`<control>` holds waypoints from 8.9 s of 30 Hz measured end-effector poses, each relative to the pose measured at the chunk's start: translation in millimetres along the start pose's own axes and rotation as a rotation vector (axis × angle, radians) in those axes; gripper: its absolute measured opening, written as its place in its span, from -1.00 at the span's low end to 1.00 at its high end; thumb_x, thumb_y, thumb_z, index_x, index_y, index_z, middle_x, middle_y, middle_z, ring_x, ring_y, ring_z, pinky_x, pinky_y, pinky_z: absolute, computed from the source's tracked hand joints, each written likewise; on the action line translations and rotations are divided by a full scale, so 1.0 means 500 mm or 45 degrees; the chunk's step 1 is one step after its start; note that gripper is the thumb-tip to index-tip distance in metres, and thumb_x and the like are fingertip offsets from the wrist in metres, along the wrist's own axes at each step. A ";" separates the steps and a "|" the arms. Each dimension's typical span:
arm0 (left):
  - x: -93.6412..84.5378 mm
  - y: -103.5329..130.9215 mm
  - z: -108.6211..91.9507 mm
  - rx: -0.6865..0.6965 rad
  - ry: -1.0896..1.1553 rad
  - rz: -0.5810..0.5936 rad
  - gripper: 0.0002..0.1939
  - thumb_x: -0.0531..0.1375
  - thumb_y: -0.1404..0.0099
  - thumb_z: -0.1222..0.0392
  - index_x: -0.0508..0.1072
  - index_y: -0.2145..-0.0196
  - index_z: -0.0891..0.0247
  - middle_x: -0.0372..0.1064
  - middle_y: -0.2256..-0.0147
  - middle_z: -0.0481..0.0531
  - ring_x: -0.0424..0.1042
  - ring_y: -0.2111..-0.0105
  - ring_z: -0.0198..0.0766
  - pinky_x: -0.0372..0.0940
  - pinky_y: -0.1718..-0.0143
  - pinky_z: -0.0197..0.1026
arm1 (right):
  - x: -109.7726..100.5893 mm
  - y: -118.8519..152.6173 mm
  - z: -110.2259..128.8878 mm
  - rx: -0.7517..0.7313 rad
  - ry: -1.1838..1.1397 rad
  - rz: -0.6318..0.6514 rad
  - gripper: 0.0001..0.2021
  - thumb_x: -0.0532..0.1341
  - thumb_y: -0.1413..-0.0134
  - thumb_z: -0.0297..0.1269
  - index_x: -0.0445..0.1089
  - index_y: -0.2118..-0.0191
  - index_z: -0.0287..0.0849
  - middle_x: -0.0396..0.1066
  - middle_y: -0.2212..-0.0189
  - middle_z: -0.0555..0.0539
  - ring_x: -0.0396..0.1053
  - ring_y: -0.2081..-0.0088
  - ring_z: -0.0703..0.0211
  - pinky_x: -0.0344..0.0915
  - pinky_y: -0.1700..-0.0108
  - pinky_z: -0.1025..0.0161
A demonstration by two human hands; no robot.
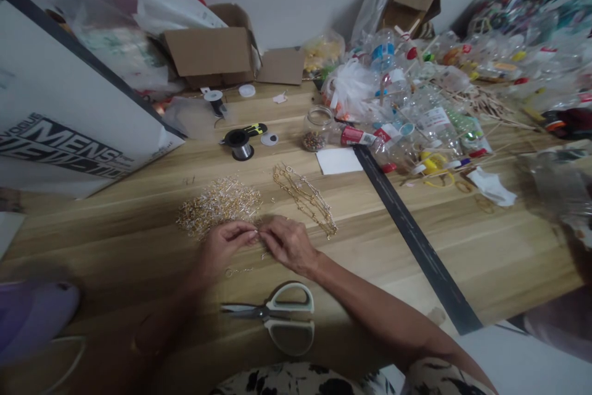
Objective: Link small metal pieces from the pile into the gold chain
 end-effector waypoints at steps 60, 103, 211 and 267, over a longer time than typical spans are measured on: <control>0.004 0.002 -0.004 0.145 -0.187 0.032 -0.89 0.27 -0.03 0.24 0.53 0.45 0.33 0.49 0.52 0.02 0.43 0.51 -0.30 0.33 0.44 -0.31 | 0.004 0.000 0.000 -0.009 0.003 0.004 -0.87 0.09 -0.22 -0.32 0.37 0.28 -0.19 0.42 0.41 -0.10 0.36 0.39 0.21 0.29 0.32 0.29; 0.014 0.018 -0.052 0.401 -0.569 0.042 -0.86 0.15 -0.18 0.23 0.50 0.44 0.28 0.50 0.44 0.03 0.44 0.43 -0.26 0.30 0.33 -0.28 | 0.004 0.000 -0.006 0.049 -0.060 0.011 -0.84 0.18 -0.15 -0.20 0.31 0.30 -0.20 0.32 0.49 -0.02 0.27 0.49 0.29 0.20 0.44 0.35; -0.067 -0.001 -0.065 0.239 0.803 -0.030 -0.88 0.27 -0.08 0.23 0.39 0.43 0.30 0.47 0.49 -0.01 0.42 0.48 -0.33 0.29 0.43 -0.27 | 0.013 -0.001 -0.017 0.177 -0.049 0.044 -0.96 0.12 -0.08 -0.37 0.30 0.34 -0.21 0.32 0.53 0.00 0.21 0.56 0.34 0.17 0.50 0.40; -0.083 0.000 -0.073 0.295 0.115 -0.161 -0.77 0.24 -0.09 0.06 0.38 0.47 0.31 0.35 0.59 -0.08 0.33 0.55 -0.37 0.27 0.47 -0.33 | 0.000 0.006 -0.038 0.295 -0.101 0.051 -0.61 -0.11 -0.32 -0.15 0.39 0.29 -0.20 0.32 0.47 -0.04 0.27 0.42 0.22 0.18 0.35 0.30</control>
Point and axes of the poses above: each hand's wrist, its own y-axis away from the middle knuckle, its own x-axis out of the palm, z = x × y, the point moved 9 cm from there along -y, towards the middle knuckle
